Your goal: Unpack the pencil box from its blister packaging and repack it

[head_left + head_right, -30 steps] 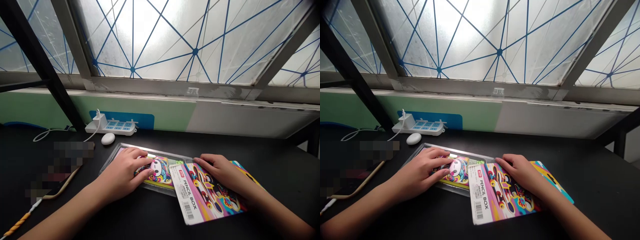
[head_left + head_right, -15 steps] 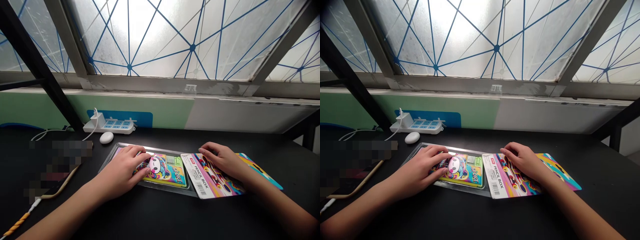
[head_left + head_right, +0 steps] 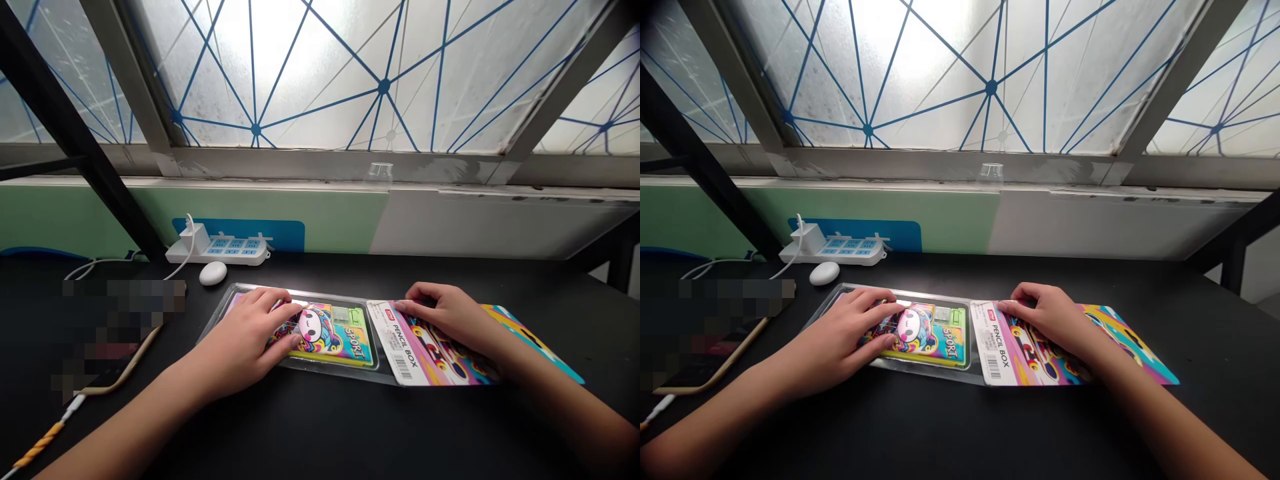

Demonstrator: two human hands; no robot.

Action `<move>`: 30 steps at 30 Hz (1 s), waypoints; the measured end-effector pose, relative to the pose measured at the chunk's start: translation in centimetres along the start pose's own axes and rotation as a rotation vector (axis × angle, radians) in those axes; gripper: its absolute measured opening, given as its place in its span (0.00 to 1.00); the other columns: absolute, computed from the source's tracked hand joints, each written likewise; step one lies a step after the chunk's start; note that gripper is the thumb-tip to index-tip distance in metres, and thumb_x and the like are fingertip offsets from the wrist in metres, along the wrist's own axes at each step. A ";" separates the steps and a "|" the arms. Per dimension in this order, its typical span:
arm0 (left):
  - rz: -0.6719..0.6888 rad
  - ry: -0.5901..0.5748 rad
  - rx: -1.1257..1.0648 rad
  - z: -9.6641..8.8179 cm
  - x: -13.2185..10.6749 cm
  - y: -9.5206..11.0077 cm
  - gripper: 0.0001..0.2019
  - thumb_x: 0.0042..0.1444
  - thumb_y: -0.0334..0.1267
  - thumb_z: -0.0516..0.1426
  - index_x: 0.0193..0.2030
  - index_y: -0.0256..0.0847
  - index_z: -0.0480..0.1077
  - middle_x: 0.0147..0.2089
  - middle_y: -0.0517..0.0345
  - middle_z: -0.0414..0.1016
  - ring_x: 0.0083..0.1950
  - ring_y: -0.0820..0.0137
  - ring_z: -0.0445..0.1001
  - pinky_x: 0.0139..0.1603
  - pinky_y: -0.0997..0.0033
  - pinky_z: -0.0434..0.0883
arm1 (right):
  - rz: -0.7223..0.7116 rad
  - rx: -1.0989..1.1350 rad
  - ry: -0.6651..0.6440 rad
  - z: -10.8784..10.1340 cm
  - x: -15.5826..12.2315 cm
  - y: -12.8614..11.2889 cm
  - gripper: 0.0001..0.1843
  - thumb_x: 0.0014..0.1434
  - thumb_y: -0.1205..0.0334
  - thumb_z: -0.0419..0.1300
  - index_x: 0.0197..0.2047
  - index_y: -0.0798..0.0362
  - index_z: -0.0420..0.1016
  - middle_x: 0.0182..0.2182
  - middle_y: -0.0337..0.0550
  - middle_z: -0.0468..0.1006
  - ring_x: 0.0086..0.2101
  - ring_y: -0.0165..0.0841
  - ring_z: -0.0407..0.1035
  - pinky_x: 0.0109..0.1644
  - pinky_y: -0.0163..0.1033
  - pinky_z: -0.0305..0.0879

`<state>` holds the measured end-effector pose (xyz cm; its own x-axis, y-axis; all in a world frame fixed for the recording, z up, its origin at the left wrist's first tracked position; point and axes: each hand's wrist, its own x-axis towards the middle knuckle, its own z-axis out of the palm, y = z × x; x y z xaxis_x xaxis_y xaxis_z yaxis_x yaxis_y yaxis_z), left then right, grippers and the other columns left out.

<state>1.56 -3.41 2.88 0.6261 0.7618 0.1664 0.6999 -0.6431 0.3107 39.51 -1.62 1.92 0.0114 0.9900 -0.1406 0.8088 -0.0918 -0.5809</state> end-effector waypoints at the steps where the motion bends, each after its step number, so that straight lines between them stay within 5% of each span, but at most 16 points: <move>1: 0.000 -0.002 -0.001 0.0 0.0 0.0 0.20 0.71 0.48 0.52 0.65 0.47 0.70 0.64 0.46 0.69 0.64 0.50 0.67 0.63 0.45 0.67 | 0.002 -0.003 0.009 -0.1 0.0 0.0 0.25 0.55 0.31 0.64 0.34 0.46 0.79 0.29 0.38 0.82 0.32 0.38 0.72 0.33 0.39 0.63; 16: 0.000 -0.019 -0.046 -0.2 -0.2 -0.2 0.24 0.68 0.53 0.55 0.67 0.50 0.68 0.67 0.47 0.68 0.66 0.49 0.65 0.65 0.46 0.66 | -0.022 -0.022 0.048 -0.9 -0.4 0.4 0.29 0.55 0.28 0.61 0.35 0.47 0.79 0.30 0.40 0.82 0.32 0.39 0.73 0.33 0.41 0.65; 23: 0.027 -0.055 -0.004 0.1 -0.2 0.2 0.40 0.54 0.63 0.65 0.69 0.48 0.65 0.69 0.44 0.65 0.67 0.45 0.62 0.67 0.41 0.64 | -0.081 -0.073 0.108 0.8 -1.4 -1.4 0.27 0.56 0.29 0.61 0.32 0.46 0.77 0.26 0.39 0.79 0.27 0.36 0.69 0.28 0.39 0.61; 30: 0.007 -0.031 0.057 1.1 0.1 1.0 0.43 0.52 0.66 0.64 0.71 0.48 0.63 0.68 0.44 0.65 0.66 0.43 0.62 0.67 0.37 0.62 | -0.028 -0.060 0.087 2.1 -1.7 -2.6 0.26 0.58 0.30 0.59 0.32 0.46 0.74 0.26 0.38 0.79 0.28 0.37 0.70 0.30 0.40 0.60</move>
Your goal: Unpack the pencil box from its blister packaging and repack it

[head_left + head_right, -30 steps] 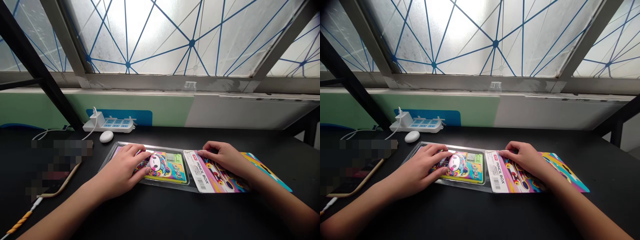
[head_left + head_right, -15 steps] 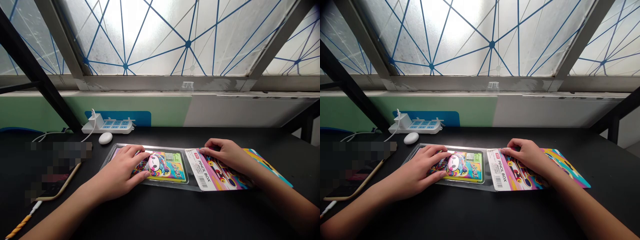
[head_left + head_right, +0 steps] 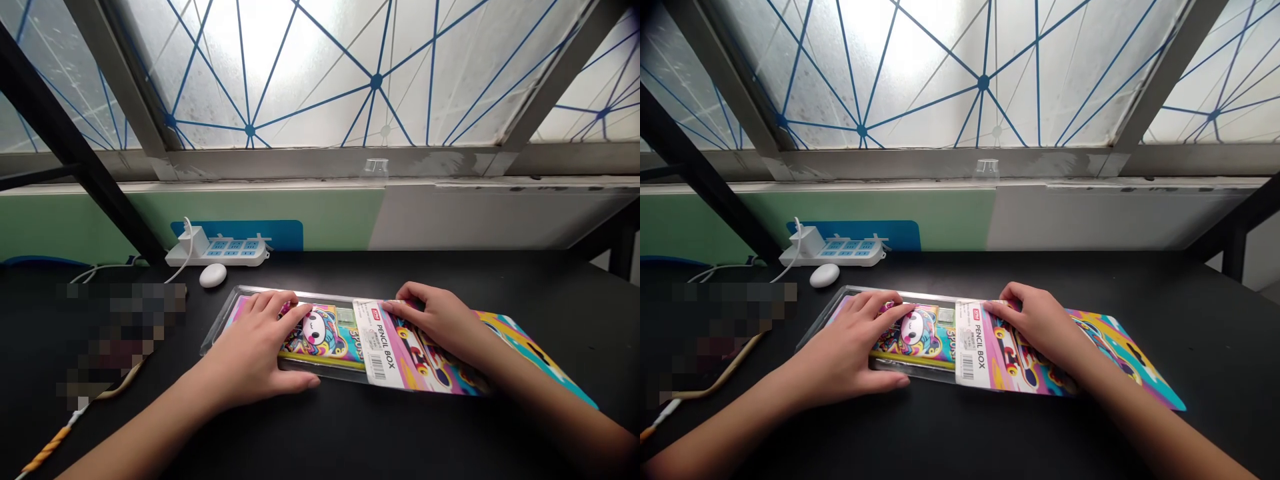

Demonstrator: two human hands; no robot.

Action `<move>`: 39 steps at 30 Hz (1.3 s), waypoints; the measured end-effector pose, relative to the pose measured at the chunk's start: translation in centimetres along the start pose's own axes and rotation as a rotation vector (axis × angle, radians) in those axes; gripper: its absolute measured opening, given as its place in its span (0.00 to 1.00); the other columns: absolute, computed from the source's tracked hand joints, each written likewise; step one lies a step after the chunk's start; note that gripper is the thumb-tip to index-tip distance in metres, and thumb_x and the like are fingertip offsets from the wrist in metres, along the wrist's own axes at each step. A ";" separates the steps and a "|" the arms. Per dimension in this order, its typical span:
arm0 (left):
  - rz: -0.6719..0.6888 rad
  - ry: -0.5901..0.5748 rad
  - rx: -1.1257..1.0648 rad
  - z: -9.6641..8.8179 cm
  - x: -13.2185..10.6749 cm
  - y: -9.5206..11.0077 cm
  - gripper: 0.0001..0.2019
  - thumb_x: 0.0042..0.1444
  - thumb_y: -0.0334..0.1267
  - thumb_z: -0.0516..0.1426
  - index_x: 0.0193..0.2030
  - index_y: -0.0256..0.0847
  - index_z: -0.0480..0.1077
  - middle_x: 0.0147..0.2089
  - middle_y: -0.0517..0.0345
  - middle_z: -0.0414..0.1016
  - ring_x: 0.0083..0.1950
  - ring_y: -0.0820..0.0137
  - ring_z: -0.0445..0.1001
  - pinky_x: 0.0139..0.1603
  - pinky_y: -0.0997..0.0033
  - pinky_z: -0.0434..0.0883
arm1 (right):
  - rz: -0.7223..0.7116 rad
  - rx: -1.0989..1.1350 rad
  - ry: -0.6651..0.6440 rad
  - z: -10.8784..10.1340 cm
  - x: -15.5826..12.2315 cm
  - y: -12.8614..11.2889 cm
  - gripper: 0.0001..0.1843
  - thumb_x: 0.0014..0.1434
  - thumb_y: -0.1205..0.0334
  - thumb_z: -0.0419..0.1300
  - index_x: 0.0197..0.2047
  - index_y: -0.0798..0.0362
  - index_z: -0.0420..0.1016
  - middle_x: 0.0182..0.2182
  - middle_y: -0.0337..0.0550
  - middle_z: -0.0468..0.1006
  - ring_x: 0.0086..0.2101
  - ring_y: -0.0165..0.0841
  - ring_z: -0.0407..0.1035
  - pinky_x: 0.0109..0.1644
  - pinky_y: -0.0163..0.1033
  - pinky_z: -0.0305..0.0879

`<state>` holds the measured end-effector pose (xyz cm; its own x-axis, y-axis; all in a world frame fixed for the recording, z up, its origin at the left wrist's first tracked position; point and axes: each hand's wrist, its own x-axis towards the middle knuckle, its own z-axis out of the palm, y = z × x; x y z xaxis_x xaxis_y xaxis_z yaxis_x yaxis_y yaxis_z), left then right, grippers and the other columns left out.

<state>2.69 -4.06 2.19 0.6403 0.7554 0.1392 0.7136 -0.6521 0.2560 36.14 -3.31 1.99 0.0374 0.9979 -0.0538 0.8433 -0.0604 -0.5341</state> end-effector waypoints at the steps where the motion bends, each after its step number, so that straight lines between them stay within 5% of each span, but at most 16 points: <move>1: 0.001 0.001 -0.003 0.1 0.1 0.2 0.43 0.52 0.66 0.64 0.71 0.48 0.63 0.68 0.43 0.65 0.66 0.43 0.62 0.67 0.37 0.62 | -0.002 0.008 -0.005 0.2 0.0 -0.2 0.25 0.58 0.31 0.59 0.32 0.46 0.74 0.26 0.38 0.79 0.28 0.38 0.70 0.30 0.40 0.61; 6: 0.009 0.022 -0.091 0.4 0.1 1.8 0.42 0.52 0.64 0.65 0.70 0.48 0.65 0.68 0.43 0.66 0.67 0.41 0.62 0.67 0.35 0.62 | -0.059 0.036 -0.032 1.2 -0.1 -0.9 0.25 0.62 0.32 0.56 0.31 0.46 0.71 0.28 0.38 0.80 0.29 0.37 0.71 0.32 0.40 0.63; 10: 0.006 0.066 -0.352 -0.3 -0.5 2.4 0.28 0.61 0.56 0.63 0.66 0.53 0.70 0.70 0.47 0.64 0.70 0.46 0.62 0.67 0.42 0.66 | -0.066 0.055 -0.046 1.1 0.1 -0.6 0.27 0.60 0.31 0.57 0.29 0.47 0.70 0.25 0.38 0.77 0.28 0.36 0.67 0.29 0.39 0.61; 14: -0.043 0.363 -0.648 -1.6 -0.8 1.4 0.13 0.68 0.47 0.56 0.52 0.47 0.77 0.65 0.48 0.70 0.67 0.53 0.69 0.67 0.51 0.68 | -0.048 0.070 -0.066 0.4 0.5 0.2 0.28 0.58 0.29 0.58 0.28 0.48 0.71 0.24 0.38 0.76 0.25 0.34 0.65 0.26 0.38 0.58; 17: -0.108 0.534 -0.705 -1.9 -0.3 -0.7 0.13 0.69 0.47 0.55 0.46 0.45 0.78 0.62 0.49 0.73 0.68 0.53 0.68 0.68 0.52 0.66 | -0.062 0.073 -0.083 -0.2 0.9 1.1 0.27 0.58 0.31 0.59 0.29 0.48 0.72 0.24 0.38 0.76 0.25 0.34 0.65 0.27 0.38 0.58; 22: -0.208 0.646 -1.065 0.0 1.0 -3.9 0.21 0.70 0.54 0.49 0.48 0.44 0.77 0.65 0.49 0.72 0.71 0.52 0.64 0.67 0.52 0.67 | -0.097 0.076 -0.173 -1.1 1.2 2.5 0.22 0.57 0.36 0.63 0.34 0.48 0.74 0.28 0.38 0.78 0.30 0.36 0.69 0.30 0.38 0.63; 26: -0.264 0.678 -1.245 1.4 1.6 -3.4 0.25 0.70 0.58 0.44 0.48 0.43 0.74 0.63 0.47 0.74 0.70 0.56 0.66 0.70 0.51 0.63 | -0.085 0.038 -0.202 -1.3 1.4 2.8 0.22 0.55 0.36 0.65 0.39 0.47 0.75 0.30 0.39 0.78 0.31 0.37 0.69 0.31 0.39 0.64; 32: -0.247 0.765 -1.199 1.8 1.7 -2.2 0.29 0.68 0.64 0.42 0.53 0.44 0.70 0.62 0.47 0.74 0.68 0.57 0.69 0.71 0.51 0.62 | -0.086 0.033 -0.227 -1.5 1.8 2.0 0.31 0.51 0.29 0.63 0.43 0.48 0.78 0.35 0.43 0.81 0.34 0.41 0.73 0.35 0.42 0.69; 39: -0.257 0.808 -1.256 1.8 1.7 -2.7 0.30 0.67 0.66 0.42 0.53 0.44 0.69 0.60 0.47 0.74 0.66 0.57 0.71 0.71 0.50 0.62 | -0.223 -0.124 -0.246 -0.1 3.0 -2.3 0.31 0.53 0.29 0.60 0.46 0.46 0.80 0.49 0.51 0.79 0.50 0.49 0.72 0.53 0.49 0.70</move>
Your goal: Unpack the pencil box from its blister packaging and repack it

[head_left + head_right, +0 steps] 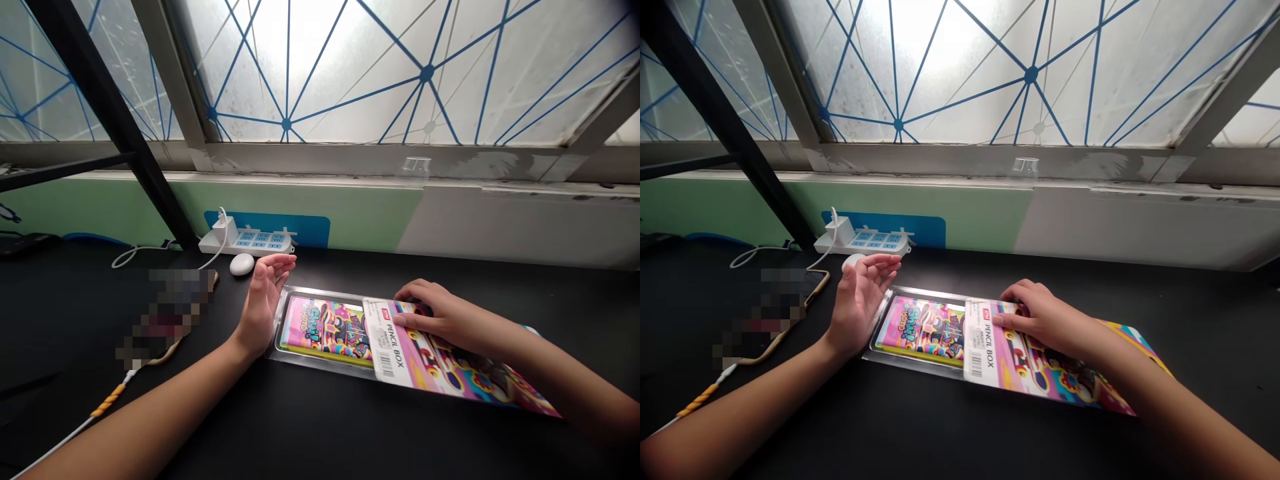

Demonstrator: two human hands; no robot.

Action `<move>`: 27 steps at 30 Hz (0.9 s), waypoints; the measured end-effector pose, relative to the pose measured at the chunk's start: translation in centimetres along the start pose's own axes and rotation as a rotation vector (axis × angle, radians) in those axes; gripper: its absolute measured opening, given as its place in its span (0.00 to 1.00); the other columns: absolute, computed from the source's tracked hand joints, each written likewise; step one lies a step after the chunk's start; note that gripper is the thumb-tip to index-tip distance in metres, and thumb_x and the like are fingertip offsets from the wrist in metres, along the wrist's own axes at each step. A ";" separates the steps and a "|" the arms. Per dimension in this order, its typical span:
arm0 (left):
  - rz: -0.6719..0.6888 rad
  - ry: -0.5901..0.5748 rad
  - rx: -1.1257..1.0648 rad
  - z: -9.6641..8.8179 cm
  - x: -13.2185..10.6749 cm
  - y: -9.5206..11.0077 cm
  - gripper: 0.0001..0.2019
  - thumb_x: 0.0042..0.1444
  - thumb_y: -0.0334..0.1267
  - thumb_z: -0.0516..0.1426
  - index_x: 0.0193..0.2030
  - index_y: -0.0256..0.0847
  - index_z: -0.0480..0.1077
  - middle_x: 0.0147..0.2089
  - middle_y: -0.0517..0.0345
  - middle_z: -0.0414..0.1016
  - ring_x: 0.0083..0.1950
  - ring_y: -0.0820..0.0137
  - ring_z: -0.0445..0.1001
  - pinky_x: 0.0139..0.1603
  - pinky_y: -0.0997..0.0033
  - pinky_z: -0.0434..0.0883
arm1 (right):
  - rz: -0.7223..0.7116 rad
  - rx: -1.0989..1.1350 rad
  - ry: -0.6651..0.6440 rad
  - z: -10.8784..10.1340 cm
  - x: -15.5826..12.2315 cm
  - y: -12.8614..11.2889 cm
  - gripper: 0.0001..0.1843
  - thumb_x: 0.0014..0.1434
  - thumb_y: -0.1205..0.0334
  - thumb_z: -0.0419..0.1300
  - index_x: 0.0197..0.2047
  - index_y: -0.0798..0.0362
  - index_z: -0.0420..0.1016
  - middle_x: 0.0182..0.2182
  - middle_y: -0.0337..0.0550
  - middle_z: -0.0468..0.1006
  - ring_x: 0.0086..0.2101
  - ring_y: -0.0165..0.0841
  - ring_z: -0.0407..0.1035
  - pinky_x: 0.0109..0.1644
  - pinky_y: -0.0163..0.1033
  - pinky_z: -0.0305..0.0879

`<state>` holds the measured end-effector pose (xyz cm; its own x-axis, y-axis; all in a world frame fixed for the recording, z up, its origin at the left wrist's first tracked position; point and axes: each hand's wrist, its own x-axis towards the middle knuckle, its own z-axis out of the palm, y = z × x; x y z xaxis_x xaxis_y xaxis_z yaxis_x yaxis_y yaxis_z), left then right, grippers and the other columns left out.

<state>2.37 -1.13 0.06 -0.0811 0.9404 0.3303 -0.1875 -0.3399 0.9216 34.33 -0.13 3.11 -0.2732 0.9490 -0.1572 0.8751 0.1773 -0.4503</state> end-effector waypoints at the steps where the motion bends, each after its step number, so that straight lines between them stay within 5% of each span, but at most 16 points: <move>1: 0.003 -0.008 -0.005 0.0 0.0 0.0 0.29 0.67 0.66 0.43 0.53 0.44 0.69 0.60 0.47 0.74 0.66 0.57 0.70 0.71 0.50 0.61 | -0.020 -0.044 -0.020 0.2 0.5 -1.0 0.31 0.55 0.30 0.59 0.47 0.46 0.80 0.51 0.52 0.78 0.52 0.50 0.71 0.56 0.50 0.68; 6: 0.003 -0.025 -0.020 0.0 -0.2 0.0 0.29 0.68 0.66 0.43 0.54 0.43 0.68 0.60 0.46 0.73 0.65 0.58 0.70 0.72 0.52 0.60 | -0.122 -0.213 -0.168 1.2 3.1 -7.0 0.28 0.64 0.36 0.55 0.55 0.49 0.76 0.56 0.54 0.74 0.54 0.50 0.70 0.56 0.49 0.65; 14: 0.020 -0.034 -0.072 -0.1 -0.1 -0.3 0.28 0.69 0.65 0.45 0.53 0.41 0.68 0.58 0.45 0.72 0.64 0.57 0.69 0.71 0.53 0.61 | -0.215 -0.277 -0.152 3.9 7.4 -14.2 0.33 0.61 0.30 0.57 0.52 0.51 0.78 0.54 0.55 0.75 0.56 0.54 0.66 0.56 0.53 0.63; 18: -0.010 -0.013 -0.036 -0.4 0.1 -0.4 0.24 0.71 0.59 0.45 0.52 0.41 0.68 0.57 0.45 0.73 0.65 0.57 0.68 0.70 0.53 0.60 | -0.232 -0.284 -0.115 4.8 8.3 -14.8 0.34 0.60 0.30 0.58 0.54 0.50 0.77 0.54 0.55 0.76 0.55 0.53 0.67 0.57 0.54 0.62; 21: -0.091 0.037 0.065 -0.6 0.4 -0.4 0.11 0.66 0.41 0.53 0.52 0.41 0.67 0.58 0.45 0.73 0.64 0.57 0.69 0.69 0.53 0.62 | -0.226 -0.280 -0.075 4.6 7.7 -14.3 0.36 0.65 0.31 0.52 0.59 0.52 0.73 0.58 0.58 0.74 0.57 0.53 0.67 0.59 0.56 0.60; 24: -0.215 0.028 0.084 -0.6 0.7 -0.3 0.23 0.48 0.24 0.54 0.53 0.41 0.66 0.59 0.45 0.73 0.65 0.59 0.70 0.68 0.54 0.63 | -0.245 -0.298 -0.087 3.4 5.6 -13.3 0.37 0.66 0.32 0.51 0.62 0.52 0.72 0.61 0.58 0.73 0.59 0.54 0.66 0.62 0.60 0.57; 27: -0.325 -0.021 0.019 -0.4 0.6 -0.2 0.27 0.44 0.21 0.51 0.53 0.41 0.67 0.60 0.46 0.75 0.66 0.59 0.70 0.67 0.53 0.65 | -0.305 -0.344 -0.108 1.7 2.5 -11.3 0.36 0.63 0.31 0.54 0.61 0.49 0.74 0.62 0.56 0.74 0.60 0.55 0.66 0.66 0.64 0.51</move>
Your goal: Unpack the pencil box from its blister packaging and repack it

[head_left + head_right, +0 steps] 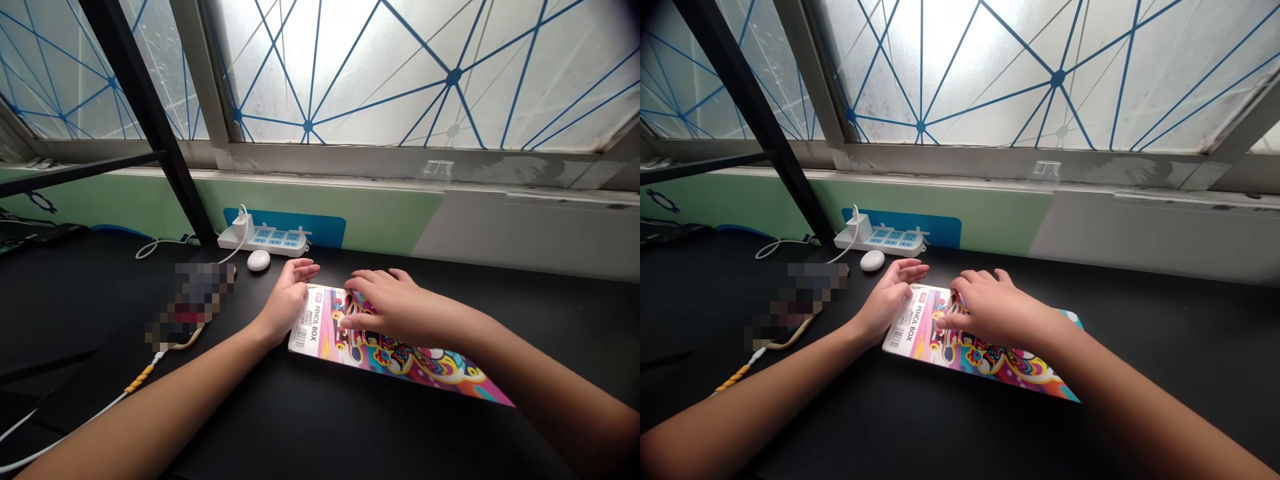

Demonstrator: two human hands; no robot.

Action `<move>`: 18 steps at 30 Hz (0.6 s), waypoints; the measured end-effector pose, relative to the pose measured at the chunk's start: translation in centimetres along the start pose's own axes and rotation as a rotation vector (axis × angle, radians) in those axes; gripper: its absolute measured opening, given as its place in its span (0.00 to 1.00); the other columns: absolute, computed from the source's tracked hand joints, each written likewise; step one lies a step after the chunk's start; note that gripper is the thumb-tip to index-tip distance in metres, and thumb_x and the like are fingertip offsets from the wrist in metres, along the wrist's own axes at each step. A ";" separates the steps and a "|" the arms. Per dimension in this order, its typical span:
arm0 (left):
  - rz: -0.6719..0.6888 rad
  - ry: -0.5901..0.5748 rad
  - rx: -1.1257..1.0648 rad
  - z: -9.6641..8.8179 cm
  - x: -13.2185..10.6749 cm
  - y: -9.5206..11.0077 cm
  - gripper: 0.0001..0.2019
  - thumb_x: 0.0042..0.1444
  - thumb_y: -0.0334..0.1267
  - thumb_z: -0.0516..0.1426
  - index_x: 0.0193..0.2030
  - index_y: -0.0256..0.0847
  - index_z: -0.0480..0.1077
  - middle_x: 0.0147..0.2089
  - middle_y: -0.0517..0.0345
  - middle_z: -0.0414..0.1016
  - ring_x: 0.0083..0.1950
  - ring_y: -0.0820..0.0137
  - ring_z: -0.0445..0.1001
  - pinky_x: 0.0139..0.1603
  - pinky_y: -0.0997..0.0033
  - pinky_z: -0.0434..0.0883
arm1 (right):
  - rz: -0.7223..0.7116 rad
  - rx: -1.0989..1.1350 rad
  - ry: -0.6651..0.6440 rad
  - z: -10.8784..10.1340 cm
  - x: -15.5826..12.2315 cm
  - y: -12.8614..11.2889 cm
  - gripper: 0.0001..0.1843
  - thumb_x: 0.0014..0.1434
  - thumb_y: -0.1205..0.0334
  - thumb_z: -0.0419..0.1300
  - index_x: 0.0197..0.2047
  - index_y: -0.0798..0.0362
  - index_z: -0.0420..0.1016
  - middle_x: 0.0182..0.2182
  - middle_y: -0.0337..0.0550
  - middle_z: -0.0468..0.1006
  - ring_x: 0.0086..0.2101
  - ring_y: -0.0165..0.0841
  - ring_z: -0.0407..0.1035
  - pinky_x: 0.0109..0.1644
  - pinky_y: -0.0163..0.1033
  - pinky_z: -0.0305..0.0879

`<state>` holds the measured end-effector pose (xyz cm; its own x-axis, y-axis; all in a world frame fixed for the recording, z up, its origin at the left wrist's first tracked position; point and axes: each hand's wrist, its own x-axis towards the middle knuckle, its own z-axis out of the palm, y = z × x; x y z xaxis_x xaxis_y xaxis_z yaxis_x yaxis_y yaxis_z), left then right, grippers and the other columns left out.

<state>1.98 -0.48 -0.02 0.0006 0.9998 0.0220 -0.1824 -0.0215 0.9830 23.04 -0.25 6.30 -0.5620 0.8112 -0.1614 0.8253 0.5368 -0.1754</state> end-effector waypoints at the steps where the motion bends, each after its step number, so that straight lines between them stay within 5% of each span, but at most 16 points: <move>1: -0.026 -0.017 -0.026 0.1 -0.1 0.0 0.26 0.46 0.21 0.51 0.53 0.41 0.67 0.60 0.46 0.75 0.66 0.58 0.71 0.66 0.52 0.66 | -0.009 -0.006 0.010 0.0 -1.3 0.6 0.36 0.63 0.30 0.54 0.61 0.48 0.73 0.62 0.55 0.74 0.61 0.55 0.66 0.67 0.66 0.48; 4: -0.104 -0.045 -0.123 0.2 -0.2 0.2 0.22 0.52 0.21 0.51 0.52 0.42 0.67 0.62 0.45 0.75 0.65 0.57 0.73 0.60 0.52 0.72 | 0.028 0.024 0.045 1.2 -4.6 2.6 0.38 0.64 0.31 0.54 0.67 0.46 0.67 0.64 0.53 0.73 0.62 0.54 0.66 0.69 0.67 0.46; 7: -0.176 -0.032 -0.188 0.2 -0.2 0.3 0.18 0.57 0.21 0.53 0.51 0.42 0.67 0.63 0.44 0.75 0.65 0.57 0.75 0.54 0.58 0.76 | 0.167 0.081 0.123 2.8 -5.9 4.2 0.45 0.61 0.27 0.53 0.70 0.49 0.63 0.63 0.56 0.73 0.60 0.55 0.68 0.64 0.63 0.58; 13: -0.189 -0.008 -0.188 0.0 -0.1 0.4 0.17 0.61 0.21 0.54 0.52 0.43 0.67 0.61 0.45 0.78 0.66 0.60 0.74 0.49 0.66 0.78 | 0.337 0.115 0.247 4.1 -5.3 4.8 0.39 0.57 0.26 0.57 0.55 0.51 0.75 0.49 0.53 0.81 0.47 0.52 0.75 0.49 0.54 0.70; 18: -0.193 0.016 -0.111 0.5 -0.3 0.5 0.10 0.65 0.30 0.57 0.52 0.44 0.68 0.58 0.48 0.79 0.56 0.59 0.81 0.43 0.65 0.79 | 0.240 0.043 0.426 4.5 -5.4 4.9 0.35 0.55 0.26 0.62 0.46 0.51 0.74 0.41 0.50 0.81 0.39 0.47 0.76 0.40 0.48 0.72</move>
<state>2.33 -0.83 0.55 0.0308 0.9853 -0.1681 -0.2870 0.1698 0.9428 29.88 -3.07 1.92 -0.2765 0.9383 0.2077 0.9205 0.3207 -0.2232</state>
